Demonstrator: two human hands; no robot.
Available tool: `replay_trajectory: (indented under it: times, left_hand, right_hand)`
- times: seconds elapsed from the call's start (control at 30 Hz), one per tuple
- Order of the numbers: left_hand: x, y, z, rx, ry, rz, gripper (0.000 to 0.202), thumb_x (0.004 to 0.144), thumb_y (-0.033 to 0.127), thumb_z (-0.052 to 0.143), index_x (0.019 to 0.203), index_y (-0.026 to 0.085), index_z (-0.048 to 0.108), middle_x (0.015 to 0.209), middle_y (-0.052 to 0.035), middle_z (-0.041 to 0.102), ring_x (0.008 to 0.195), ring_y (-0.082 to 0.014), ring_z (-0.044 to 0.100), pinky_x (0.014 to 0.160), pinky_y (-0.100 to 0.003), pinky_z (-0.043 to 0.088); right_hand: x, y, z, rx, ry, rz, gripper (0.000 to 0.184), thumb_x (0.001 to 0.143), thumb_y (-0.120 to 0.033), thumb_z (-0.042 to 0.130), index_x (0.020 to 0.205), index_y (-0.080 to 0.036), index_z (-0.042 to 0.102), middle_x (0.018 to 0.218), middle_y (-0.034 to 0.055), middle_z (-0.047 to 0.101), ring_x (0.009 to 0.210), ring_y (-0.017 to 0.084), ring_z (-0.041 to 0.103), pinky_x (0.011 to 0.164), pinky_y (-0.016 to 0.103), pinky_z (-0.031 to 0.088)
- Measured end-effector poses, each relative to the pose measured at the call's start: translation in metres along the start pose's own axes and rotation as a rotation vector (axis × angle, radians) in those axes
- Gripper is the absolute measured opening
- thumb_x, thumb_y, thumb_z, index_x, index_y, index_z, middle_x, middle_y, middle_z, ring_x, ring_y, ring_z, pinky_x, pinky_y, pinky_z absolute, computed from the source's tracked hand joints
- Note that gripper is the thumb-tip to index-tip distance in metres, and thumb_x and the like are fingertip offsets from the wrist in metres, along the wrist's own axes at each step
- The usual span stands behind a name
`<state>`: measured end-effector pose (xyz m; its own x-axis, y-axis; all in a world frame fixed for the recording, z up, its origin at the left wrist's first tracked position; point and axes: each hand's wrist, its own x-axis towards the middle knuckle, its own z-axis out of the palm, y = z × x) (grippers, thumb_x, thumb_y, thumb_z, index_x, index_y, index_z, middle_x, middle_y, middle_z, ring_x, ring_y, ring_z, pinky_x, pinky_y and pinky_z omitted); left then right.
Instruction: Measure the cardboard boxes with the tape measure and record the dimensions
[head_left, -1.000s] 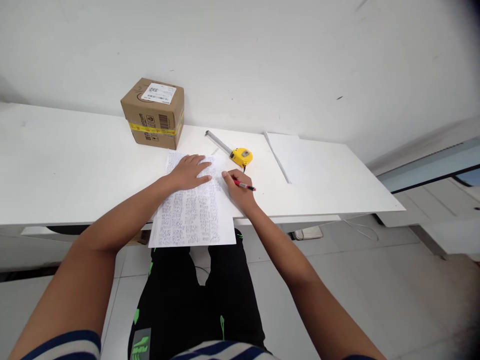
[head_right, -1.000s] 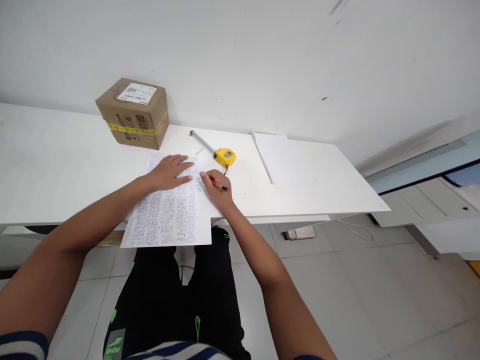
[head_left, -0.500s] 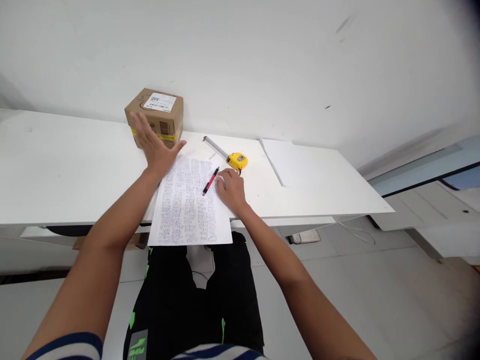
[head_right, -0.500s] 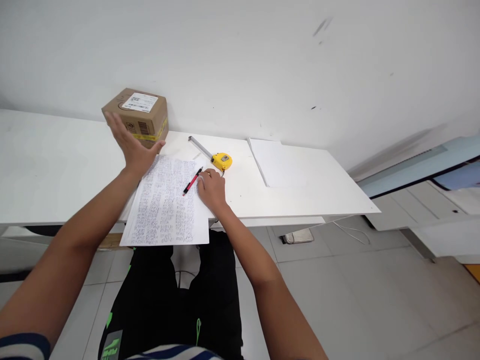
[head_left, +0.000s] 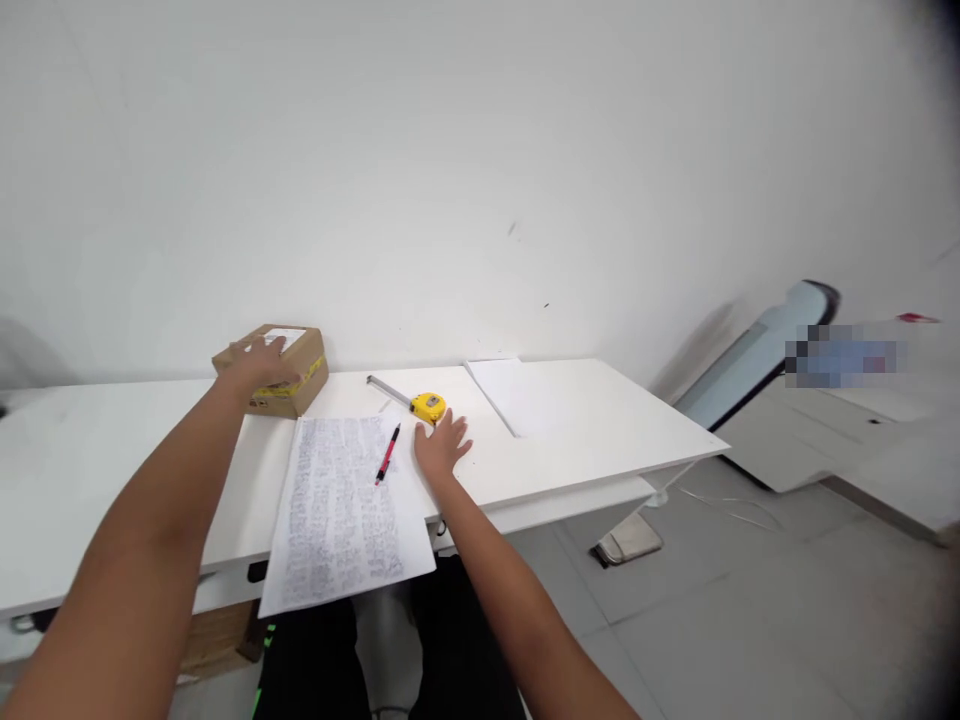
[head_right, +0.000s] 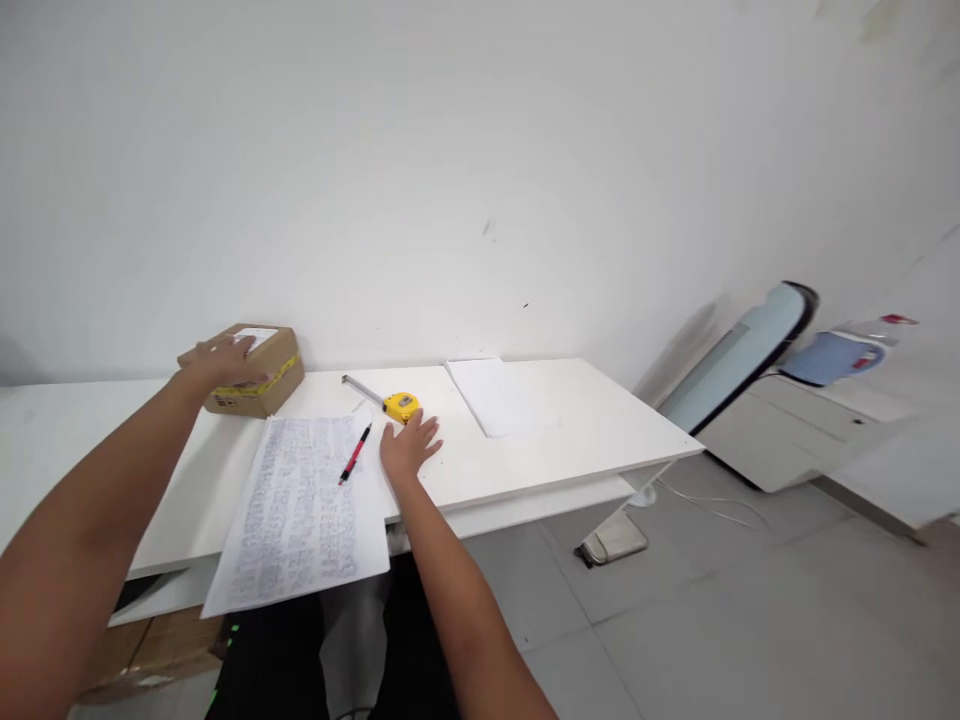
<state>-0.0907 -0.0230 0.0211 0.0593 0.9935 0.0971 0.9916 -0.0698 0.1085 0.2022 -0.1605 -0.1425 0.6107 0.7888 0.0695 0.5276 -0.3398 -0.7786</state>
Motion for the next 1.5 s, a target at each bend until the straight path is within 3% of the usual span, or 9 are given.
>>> replay_trajectory:
  times: [0.13,0.27,0.37,0.57,0.8,1.0,1.17,1.37,1.5]
  left_hand:
    - [-0.014,-0.036,-0.01,0.06,-0.114,-0.005,0.109,0.064,0.026,0.084,0.162,0.015,0.038,0.167,-0.0271,0.037,0.155,-0.0487,0.032,0.12,-0.061,0.031]
    - [-0.048,-0.053,-0.024,0.04,-0.154,0.002,0.111,0.06,0.022,0.083,0.162,0.022,0.039,0.164,-0.0193,0.046,0.144,-0.04,0.051,0.11,-0.044,0.048]
    - [-0.073,-0.05,-0.034,0.081,-0.204,-0.087,0.111,0.06,0.035,0.083,0.161,0.024,0.038,0.158,-0.0202,0.052,0.135,-0.04,0.058,0.101,-0.044,0.054]
    - [-0.109,-0.044,-0.039,0.335,-0.205,-0.076,0.132,0.056,0.065,0.085,0.17,0.034,0.025,0.163,-0.0204,0.04,0.15,-0.0488,0.035,0.108,-0.056,0.047]
    - [-0.138,-0.058,-0.04,0.237,-0.259,-0.034,0.122,0.064,0.058,0.082,0.171,0.035,0.026,0.179,-0.0135,0.013,0.162,-0.0447,0.016,0.118,-0.053,0.04]
    - [-0.152,-0.092,-0.042,0.199,-0.288,0.008,0.122,0.063,0.053,0.082,0.17,0.029,0.028,0.174,-0.0117,0.033,0.156,-0.0374,0.036,0.123,-0.044,0.036]
    - [-0.177,-0.087,-0.032,0.165,-0.205,-0.03,0.118,0.068,0.058,0.081,0.17,0.032,0.027,0.179,-0.0105,0.021,0.162,-0.0409,0.023,0.122,-0.055,0.036]
    - [-0.202,-0.075,-0.031,0.167,-0.194,0.0,0.114,0.072,0.061,0.081,0.169,0.033,0.028,0.18,-0.0099,0.015,0.163,-0.0413,0.018,0.124,-0.057,0.033]
    - [-0.2,-0.076,-0.033,0.151,-0.196,0.008,0.113,0.071,0.06,0.081,0.168,0.035,0.029,0.179,-0.0071,0.019,0.163,-0.0402,0.019,0.123,-0.055,0.036]
  right_hand:
    - [0.009,-0.007,0.004,-0.035,0.034,0.099,0.087,0.099,-0.056,0.047,0.166,-0.003,0.028,0.177,0.0306,0.002,0.166,0.04,0.008,0.129,0.066,0.008]
    - [0.01,-0.006,0.009,-0.133,-0.033,0.053,0.079,0.098,-0.055,0.052,0.158,-0.004,0.042,0.173,0.0289,0.025,0.164,0.041,0.014,0.128,0.071,0.002]
    - [0.008,-0.004,0.012,-0.11,-0.022,0.042,0.065,0.096,-0.049,0.055,0.147,-0.008,0.053,0.164,0.0278,0.043,0.16,0.043,0.024,0.126,0.073,0.004]
    - [0.006,-0.001,0.012,-0.06,0.014,0.046,0.051,0.092,-0.042,0.061,0.134,-0.013,0.056,0.153,0.0262,0.054,0.157,0.04,0.028,0.127,0.071,0.001]
    - [0.002,0.003,0.002,-0.02,0.023,0.052,0.042,0.089,-0.042,0.067,0.12,-0.015,0.059,0.139,0.0254,0.063,0.146,0.036,0.042,0.129,0.062,0.001]
    - [-0.003,0.001,-0.005,-0.028,0.022,0.076,0.048,0.091,-0.043,0.065,0.126,-0.012,0.056,0.143,0.0265,0.062,0.147,0.035,0.044,0.13,0.06,0.0]
    - [-0.003,0.003,-0.004,-0.042,0.006,0.05,0.057,0.093,-0.046,0.059,0.137,-0.011,0.052,0.147,0.0266,0.059,0.151,0.035,0.04,0.13,0.062,-0.003]
    - [0.003,0.0,0.002,-0.17,-0.056,0.018,0.089,0.095,-0.048,0.056,0.166,-0.011,0.02,0.175,0.0275,0.021,0.165,0.042,0.004,0.125,0.075,-0.002]
    - [0.017,-0.013,-0.003,-0.043,-0.136,-0.168,0.074,0.096,-0.037,0.057,0.157,-0.003,0.036,0.163,0.0334,0.041,0.161,0.043,0.023,0.125,0.074,0.001]
